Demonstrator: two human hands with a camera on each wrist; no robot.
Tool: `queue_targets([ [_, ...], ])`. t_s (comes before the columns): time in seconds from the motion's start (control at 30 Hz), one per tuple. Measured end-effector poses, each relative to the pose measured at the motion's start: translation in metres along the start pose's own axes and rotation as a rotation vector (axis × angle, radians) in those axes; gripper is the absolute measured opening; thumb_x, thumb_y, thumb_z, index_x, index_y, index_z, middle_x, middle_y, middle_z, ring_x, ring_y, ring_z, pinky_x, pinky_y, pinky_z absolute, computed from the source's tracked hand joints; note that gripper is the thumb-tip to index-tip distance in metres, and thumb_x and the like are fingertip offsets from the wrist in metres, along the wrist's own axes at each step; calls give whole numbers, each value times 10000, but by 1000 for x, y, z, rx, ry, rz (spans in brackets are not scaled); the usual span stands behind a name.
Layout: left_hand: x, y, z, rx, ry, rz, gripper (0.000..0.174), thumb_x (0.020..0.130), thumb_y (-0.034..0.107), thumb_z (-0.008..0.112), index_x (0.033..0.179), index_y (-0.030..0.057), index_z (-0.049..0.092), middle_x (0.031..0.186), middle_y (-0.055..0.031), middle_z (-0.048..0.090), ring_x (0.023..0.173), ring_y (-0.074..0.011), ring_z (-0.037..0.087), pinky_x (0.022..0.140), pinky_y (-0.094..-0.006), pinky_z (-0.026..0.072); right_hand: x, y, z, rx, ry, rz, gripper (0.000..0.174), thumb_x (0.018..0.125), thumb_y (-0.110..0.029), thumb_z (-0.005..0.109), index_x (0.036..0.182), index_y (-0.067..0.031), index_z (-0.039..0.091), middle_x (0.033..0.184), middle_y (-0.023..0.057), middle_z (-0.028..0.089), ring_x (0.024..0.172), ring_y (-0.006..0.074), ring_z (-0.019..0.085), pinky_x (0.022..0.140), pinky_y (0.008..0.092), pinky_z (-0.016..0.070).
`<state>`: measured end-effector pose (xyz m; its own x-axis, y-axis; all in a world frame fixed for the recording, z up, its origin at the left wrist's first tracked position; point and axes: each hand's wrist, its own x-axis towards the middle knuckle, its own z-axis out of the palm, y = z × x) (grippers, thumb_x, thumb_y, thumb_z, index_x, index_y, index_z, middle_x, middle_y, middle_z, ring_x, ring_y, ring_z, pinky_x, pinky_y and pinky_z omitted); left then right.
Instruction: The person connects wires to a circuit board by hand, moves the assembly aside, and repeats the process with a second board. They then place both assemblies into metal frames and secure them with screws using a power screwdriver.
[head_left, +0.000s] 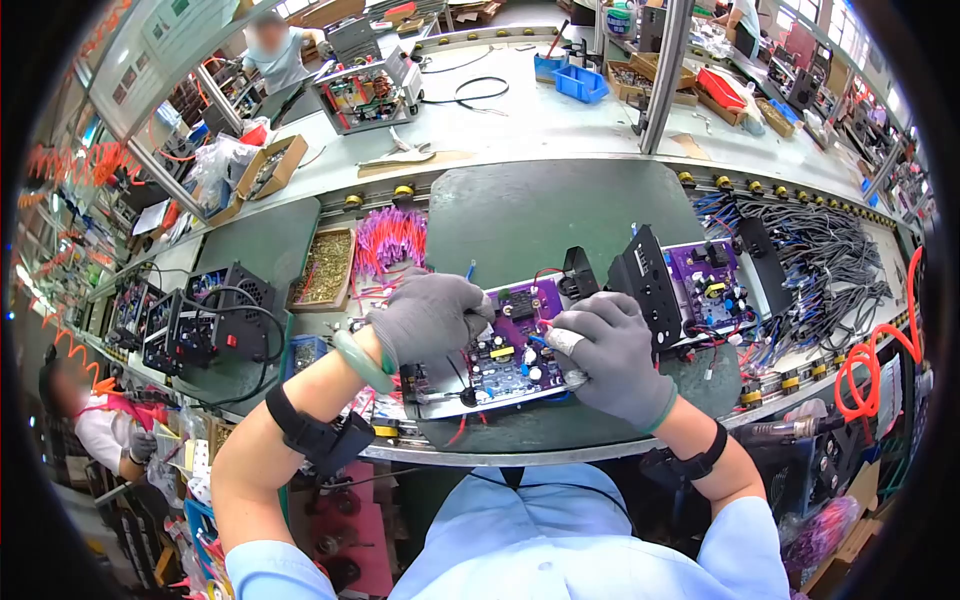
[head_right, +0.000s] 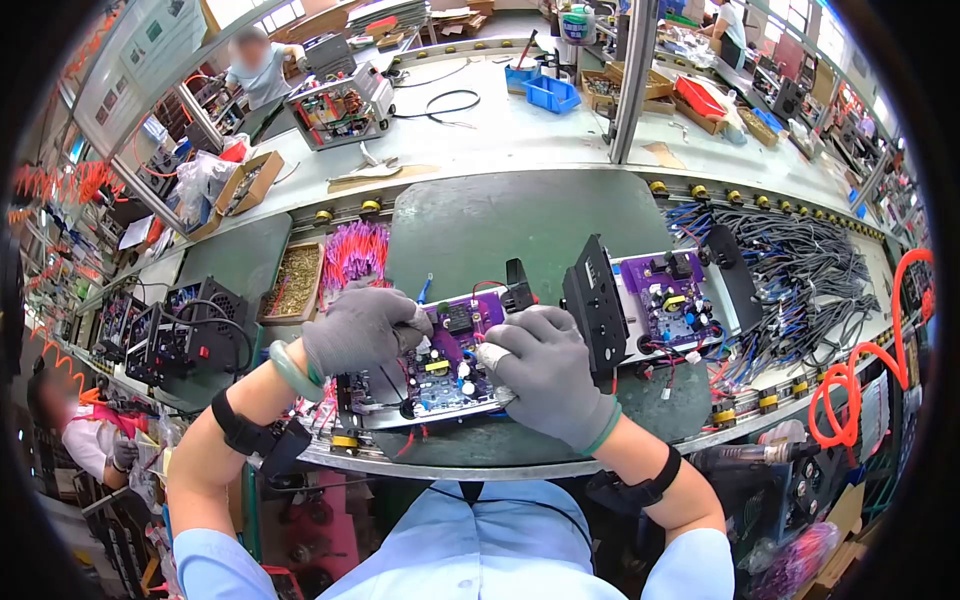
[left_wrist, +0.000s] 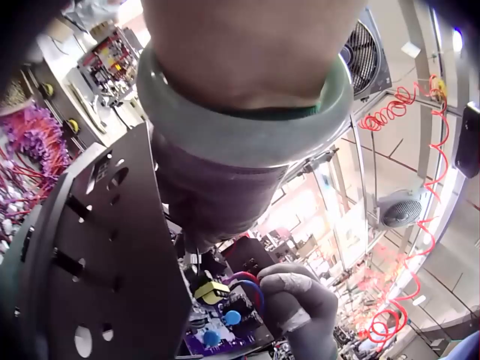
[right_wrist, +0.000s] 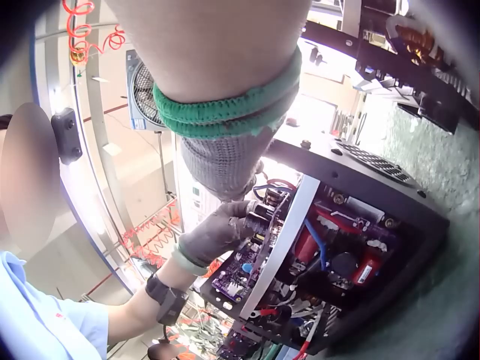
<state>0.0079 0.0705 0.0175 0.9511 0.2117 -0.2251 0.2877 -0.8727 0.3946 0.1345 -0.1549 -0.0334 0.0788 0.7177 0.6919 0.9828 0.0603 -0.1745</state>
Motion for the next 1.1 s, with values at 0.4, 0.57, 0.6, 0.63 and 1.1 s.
queue_targets([
  [0.4, 9, -6, -13, -289, -196, -103, 107, 830, 166, 753, 895, 82, 765, 741, -60, 705, 697, -136, 651, 734, -311, 524, 1, 1, 2, 34, 24, 24, 226, 687, -124, 751, 911, -132, 720, 992, 0, 695, 950, 221, 657, 925, 405, 448],
  [0.57, 7, -4, -6, -169, -168, -72, 129, 822, 191, 757, 926, 115, 768, 800, -66, 734, 746, -173, 695, 768, -323, 536, 4, 0, 2, 53, 20, 29, 213, 689, -122, 752, 898, -124, 713, 984, 5, 699, 940, 219, 657, 908, 408, 452],
  [0.6, 7, -2, -7, -146, -177, -67, 130, 822, 189, 753, 923, 108, 766, 797, -65, 732, 743, -173, 693, 764, -323, 537, 4, 1, 2, 50, 26, 24, 215, 687, -119, 753, 898, -123, 713, 978, 6, 700, 934, 218, 658, 903, 409, 454],
  [0.63, 7, -1, -7, -125, -185, -61, 130, 822, 187, 749, 919, 102, 764, 795, -63, 731, 740, -174, 692, 761, -322, 537, 4, 1, 2, 46, 31, 20, 216, 686, -117, 753, 899, -121, 713, 972, 8, 700, 928, 217, 659, 899, 409, 457],
  [1.1, 40, 20, -28, 567, -427, -164, 539, 772, 616, 757, 870, 87, 782, 784, -133, 724, 794, -321, 709, 722, -472, 502, 3, 4, 7, 79, 43, 11, 264, 662, -119, 756, 922, -115, 713, 986, 26, 706, 908, 224, 664, 885, 415, 455],
])
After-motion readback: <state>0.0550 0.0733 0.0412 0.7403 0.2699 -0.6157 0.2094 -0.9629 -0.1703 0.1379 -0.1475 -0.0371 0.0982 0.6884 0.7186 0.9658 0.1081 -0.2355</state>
